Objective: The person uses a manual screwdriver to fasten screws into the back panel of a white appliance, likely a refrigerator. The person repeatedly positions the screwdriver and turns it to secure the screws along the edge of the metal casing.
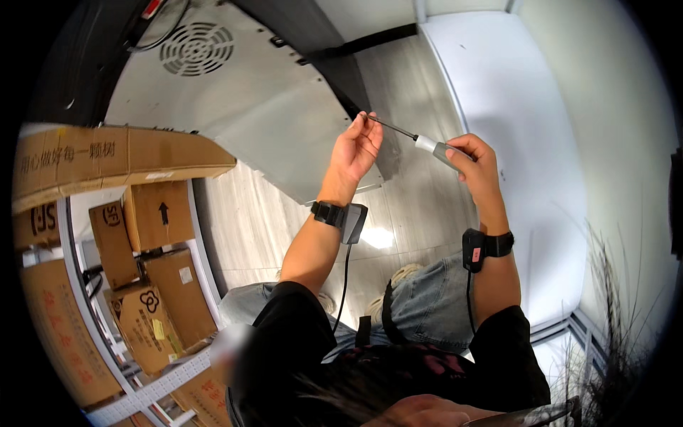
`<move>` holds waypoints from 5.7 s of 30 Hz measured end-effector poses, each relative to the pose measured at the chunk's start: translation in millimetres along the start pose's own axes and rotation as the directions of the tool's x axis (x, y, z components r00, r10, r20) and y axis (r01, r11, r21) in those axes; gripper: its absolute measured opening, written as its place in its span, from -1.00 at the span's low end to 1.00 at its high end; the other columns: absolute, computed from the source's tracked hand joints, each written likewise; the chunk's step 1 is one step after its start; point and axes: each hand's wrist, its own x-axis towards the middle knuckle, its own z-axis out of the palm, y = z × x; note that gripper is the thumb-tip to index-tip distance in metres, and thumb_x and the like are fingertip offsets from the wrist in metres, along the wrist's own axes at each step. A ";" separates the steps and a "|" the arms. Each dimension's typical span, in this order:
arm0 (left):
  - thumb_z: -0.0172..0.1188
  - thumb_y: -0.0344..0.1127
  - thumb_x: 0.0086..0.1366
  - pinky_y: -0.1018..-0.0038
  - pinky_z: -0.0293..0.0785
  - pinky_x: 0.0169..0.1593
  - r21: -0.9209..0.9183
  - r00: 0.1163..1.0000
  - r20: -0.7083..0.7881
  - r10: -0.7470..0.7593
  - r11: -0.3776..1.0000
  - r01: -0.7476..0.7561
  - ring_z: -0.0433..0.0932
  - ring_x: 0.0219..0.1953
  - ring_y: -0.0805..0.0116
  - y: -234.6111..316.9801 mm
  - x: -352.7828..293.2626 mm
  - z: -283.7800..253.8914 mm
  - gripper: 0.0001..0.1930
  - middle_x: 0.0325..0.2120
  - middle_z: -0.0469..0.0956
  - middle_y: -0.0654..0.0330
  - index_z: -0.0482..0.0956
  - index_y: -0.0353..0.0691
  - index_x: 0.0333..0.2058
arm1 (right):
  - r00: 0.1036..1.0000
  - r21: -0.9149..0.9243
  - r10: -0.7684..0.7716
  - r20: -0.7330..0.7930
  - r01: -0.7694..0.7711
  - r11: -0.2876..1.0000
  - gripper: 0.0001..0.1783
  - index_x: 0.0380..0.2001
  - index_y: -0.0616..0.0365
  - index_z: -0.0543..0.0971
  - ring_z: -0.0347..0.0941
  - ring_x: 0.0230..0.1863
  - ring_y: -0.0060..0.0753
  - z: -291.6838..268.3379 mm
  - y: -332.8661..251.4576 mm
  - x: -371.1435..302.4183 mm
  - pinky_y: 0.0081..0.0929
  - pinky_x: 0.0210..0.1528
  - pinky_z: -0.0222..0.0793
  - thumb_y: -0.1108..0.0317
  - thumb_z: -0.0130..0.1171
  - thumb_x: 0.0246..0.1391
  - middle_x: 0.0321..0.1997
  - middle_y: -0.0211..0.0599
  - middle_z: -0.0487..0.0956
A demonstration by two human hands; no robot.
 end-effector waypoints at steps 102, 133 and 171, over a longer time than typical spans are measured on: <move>-0.08 -0.34 0.36 0.62 0.34 -0.49 0.451 0.894 0.396 -0.209 0.892 0.009 0.39 -0.54 0.56 113.5 -58.1 178.5 -0.78 -0.39 0.52 0.28 0.43 -0.27 -0.10 | 0.225 -0.734 -0.966 -0.127 0.634 0.244 -0.54 -0.12 0.21 0.39 0.41 -0.25 -0.09 193.0 -133.4 -90.6 -0.37 -0.36 0.37 0.47 0.31 -0.14 -0.22 -0.09 0.45; -0.12 -0.31 0.38 0.71 0.37 -0.49 0.467 0.872 0.417 -0.256 0.884 0.036 0.43 -0.58 0.60 114.3 -64.3 180.0 -0.81 -0.44 0.52 0.20 0.41 -0.29 -0.21 | 0.437 -0.714 -0.888 -0.143 0.576 0.398 -0.42 0.03 0.25 0.25 0.39 -0.24 -0.05 190.8 -128.5 -94.5 -0.37 -0.44 0.36 0.38 0.23 -0.06 -0.13 -0.01 0.38; -0.05 -0.24 0.36 0.57 0.36 -0.47 0.577 0.875 0.424 -0.236 0.814 -0.060 0.48 -0.45 0.47 113.4 -59.7 177.7 -0.81 -0.41 0.54 0.20 0.45 -0.23 -0.27 | 0.440 -0.694 -0.878 -0.191 0.572 0.438 -0.39 0.02 0.23 0.25 0.40 -0.28 -0.05 186.6 -130.6 -86.8 -0.29 -0.41 0.35 0.38 0.27 -0.10 -0.20 -0.04 0.41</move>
